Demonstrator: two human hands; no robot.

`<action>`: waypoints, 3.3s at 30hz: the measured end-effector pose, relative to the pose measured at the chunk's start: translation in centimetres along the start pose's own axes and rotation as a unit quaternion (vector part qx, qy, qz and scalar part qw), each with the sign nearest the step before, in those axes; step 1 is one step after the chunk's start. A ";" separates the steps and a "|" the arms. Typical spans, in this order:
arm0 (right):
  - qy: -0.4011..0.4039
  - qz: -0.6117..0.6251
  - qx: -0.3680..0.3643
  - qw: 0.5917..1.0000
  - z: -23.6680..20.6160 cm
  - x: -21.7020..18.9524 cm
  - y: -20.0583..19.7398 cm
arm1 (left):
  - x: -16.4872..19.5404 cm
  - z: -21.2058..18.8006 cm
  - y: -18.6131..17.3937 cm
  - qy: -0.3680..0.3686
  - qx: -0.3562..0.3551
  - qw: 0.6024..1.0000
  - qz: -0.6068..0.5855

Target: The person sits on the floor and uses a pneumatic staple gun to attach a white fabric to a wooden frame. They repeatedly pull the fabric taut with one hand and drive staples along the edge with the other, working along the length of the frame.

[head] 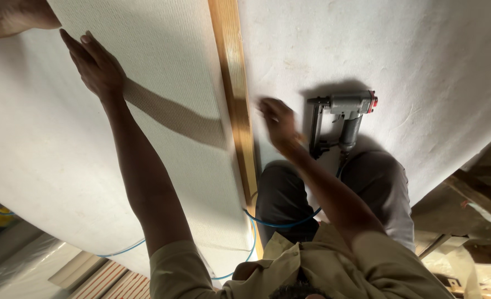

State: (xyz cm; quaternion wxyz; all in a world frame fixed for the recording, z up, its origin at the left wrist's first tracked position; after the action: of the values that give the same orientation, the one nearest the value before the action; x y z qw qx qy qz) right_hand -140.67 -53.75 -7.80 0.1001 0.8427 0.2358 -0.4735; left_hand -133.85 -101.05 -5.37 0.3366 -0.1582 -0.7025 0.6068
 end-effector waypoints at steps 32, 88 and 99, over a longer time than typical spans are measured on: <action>0.035 0.061 0.105 0.992 6.6 -9.2 6.4 | -0.3 0.1 -4.1 -0.040 -0.017 0.980 -0.193; 0.140 -0.053 0.021 0.989 9.0 -3.3 7.9 | 26.4 -9.6 7.4 0.311 0.004 0.911 0.272; 0.094 -0.386 0.252 0.883 -4.7 -0.8 -17.7 | 26.3 -9.8 7.7 0.304 -0.014 0.907 0.292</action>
State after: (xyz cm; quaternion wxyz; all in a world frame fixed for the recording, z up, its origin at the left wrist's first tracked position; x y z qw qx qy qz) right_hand -146.18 -36.78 -3.62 -0.3289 0.7224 0.4231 -0.4371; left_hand -147.83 -75.52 -5.04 0.3389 -0.5381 -0.4969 0.5905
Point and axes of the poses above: each hand's wrist, its own z-axis towards the middle knuckle, its own y-axis out of the palm, x = y × z, the point moved 6 cm from there along z, towards the middle knuckle, and after that the axes turned 9 degrees about y, right-handed, at the moved point
